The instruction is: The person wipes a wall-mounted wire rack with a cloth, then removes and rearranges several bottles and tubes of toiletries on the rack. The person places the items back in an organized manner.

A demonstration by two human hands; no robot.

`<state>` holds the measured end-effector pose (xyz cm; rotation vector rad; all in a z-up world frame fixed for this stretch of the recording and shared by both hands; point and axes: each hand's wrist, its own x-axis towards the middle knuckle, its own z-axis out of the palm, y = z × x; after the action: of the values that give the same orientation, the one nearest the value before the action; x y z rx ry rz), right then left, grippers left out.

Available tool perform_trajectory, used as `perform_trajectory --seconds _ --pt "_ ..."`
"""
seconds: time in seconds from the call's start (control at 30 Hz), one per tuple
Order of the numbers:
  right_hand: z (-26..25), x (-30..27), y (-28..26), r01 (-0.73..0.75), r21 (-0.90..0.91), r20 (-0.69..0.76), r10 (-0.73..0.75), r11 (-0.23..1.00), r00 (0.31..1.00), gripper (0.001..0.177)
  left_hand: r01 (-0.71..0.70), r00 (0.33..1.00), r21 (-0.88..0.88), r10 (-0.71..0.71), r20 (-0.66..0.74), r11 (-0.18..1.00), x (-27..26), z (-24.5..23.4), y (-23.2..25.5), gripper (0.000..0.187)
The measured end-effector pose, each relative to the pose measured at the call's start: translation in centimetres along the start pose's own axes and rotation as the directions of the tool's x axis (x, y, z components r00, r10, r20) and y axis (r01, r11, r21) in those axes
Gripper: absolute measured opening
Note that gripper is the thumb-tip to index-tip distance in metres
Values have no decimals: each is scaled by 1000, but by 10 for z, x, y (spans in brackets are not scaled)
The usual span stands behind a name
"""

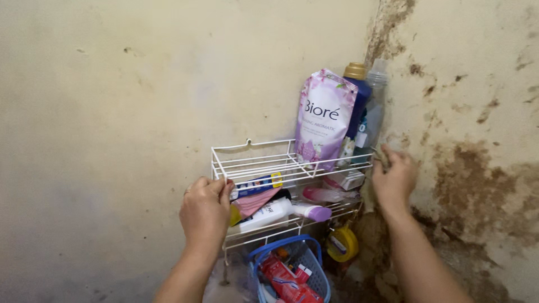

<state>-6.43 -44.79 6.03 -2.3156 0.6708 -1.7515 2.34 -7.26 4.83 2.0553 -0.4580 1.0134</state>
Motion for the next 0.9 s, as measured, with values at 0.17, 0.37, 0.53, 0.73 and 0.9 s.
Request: perform_trajectory --seconds 0.17,0.37,0.53,0.73,0.9 --pt "42 -18 -21 -23 -58 90 28 998 995 33 84 987 75 -94 128 994 3 0 2 17" --pt "5 -39 -61 -184 156 210 149 970 966 32 -1 1000 56 1 12 998 2 -3 4 16" --pt "-3 -56 -115 -14 362 139 -39 932 989 37 -6 1000 39 6 5 999 1 -3 5 15" --pt "0 -91 -159 203 403 141 -280 892 950 45 -26 999 17 27 -29 1000 -1 -3 4 14" --pt "0 -96 -158 115 311 112 -157 943 981 36 -32 999 50 34 -34 998 -2 -3 3 13"
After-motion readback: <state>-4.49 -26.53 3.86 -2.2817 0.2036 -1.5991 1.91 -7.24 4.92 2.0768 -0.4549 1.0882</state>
